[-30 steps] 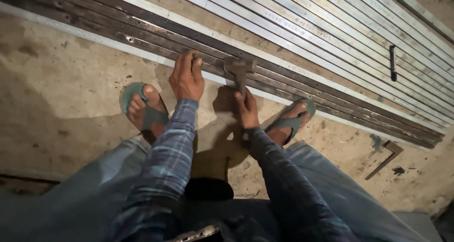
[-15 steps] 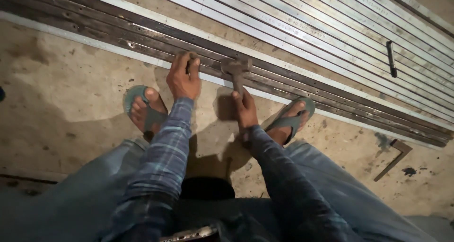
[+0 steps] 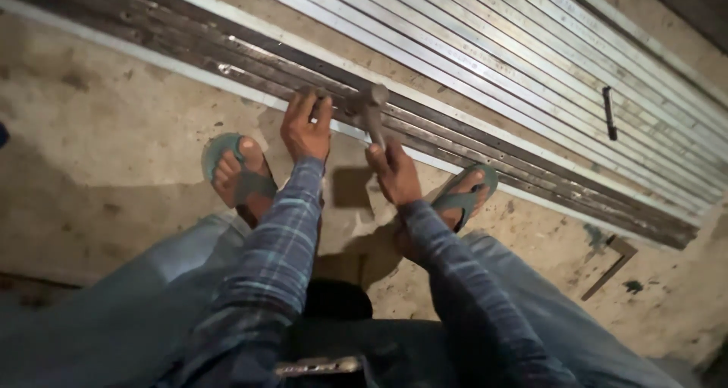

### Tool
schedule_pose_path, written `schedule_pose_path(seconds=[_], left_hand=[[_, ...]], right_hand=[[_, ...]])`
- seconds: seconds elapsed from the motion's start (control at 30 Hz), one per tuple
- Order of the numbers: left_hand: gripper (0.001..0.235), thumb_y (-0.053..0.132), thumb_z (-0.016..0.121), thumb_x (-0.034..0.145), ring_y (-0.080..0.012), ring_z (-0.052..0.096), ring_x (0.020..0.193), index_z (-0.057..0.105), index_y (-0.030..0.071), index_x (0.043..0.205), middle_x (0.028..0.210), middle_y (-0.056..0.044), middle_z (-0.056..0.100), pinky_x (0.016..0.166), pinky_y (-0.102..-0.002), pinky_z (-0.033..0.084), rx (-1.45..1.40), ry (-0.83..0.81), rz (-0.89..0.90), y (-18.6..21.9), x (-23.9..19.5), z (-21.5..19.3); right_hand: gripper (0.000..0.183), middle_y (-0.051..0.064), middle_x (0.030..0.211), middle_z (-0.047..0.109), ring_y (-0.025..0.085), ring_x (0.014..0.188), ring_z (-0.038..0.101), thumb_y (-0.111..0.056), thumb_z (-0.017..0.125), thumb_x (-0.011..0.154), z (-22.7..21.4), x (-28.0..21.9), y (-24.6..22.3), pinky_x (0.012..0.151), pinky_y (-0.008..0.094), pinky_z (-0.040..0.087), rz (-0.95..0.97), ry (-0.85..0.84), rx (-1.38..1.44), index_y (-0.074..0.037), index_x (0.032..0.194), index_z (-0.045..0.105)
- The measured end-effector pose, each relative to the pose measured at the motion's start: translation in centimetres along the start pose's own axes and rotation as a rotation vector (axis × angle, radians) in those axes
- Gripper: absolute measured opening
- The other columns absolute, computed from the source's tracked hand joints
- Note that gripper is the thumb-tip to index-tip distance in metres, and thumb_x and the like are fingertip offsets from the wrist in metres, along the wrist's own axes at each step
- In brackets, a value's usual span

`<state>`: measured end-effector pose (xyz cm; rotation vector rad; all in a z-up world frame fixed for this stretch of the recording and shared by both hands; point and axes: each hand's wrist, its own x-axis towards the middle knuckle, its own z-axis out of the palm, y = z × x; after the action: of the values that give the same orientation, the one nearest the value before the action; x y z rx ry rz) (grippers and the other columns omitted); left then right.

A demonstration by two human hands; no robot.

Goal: Hammer a metal strip into a frame or along a series of parallel metal slats.

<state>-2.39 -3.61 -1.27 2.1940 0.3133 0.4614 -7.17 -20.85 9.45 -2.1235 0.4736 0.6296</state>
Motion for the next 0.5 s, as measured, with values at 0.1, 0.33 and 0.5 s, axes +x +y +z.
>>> schedule_pose_path(seconds=[0.1,0.33,0.5], left_hand=[[0.026,0.026,0.078,0.093,-0.0353,0.069,0.100,0.075,0.006,0.109,0.110,-0.016,0.072,0.086,-0.043,0.056,-0.019,-0.058,-0.100,0.2,0.1,0.0],[0.019,0.023,0.073,0.093,-0.0343,0.070,0.102,0.076,0.011,0.108,0.113,-0.011,0.073,0.088,-0.042,0.057,-0.156,-0.117,-0.202,2.0,1.4,-1.5],[0.031,0.032,0.077,0.087,-0.0371,0.068,0.101,0.074,0.008,0.107,0.112,-0.013,0.071,0.087,-0.045,0.056,0.088,-0.090,-0.057,-1.4,-0.9,1.4]], right_hand=[[0.041,0.025,0.086,0.066,0.045,0.083,0.062,-0.043,0.056,0.107,-2.1,0.8,-4.2,0.071,0.054,0.047,-0.254,-0.039,-0.273,-0.002,0.112,0.057],[0.038,0.029,0.089,0.070,0.050,0.083,0.066,-0.035,0.055,0.104,-4.2,0.7,-15.3,0.074,0.060,0.050,-0.446,-0.127,-0.632,-0.005,0.127,0.054],[0.049,0.029,0.096,0.070,0.049,0.084,0.067,-0.036,0.053,0.103,-3.4,-2.0,-16.8,0.070,0.057,0.051,-0.534,-0.058,-0.510,-0.002,0.137,0.048]])
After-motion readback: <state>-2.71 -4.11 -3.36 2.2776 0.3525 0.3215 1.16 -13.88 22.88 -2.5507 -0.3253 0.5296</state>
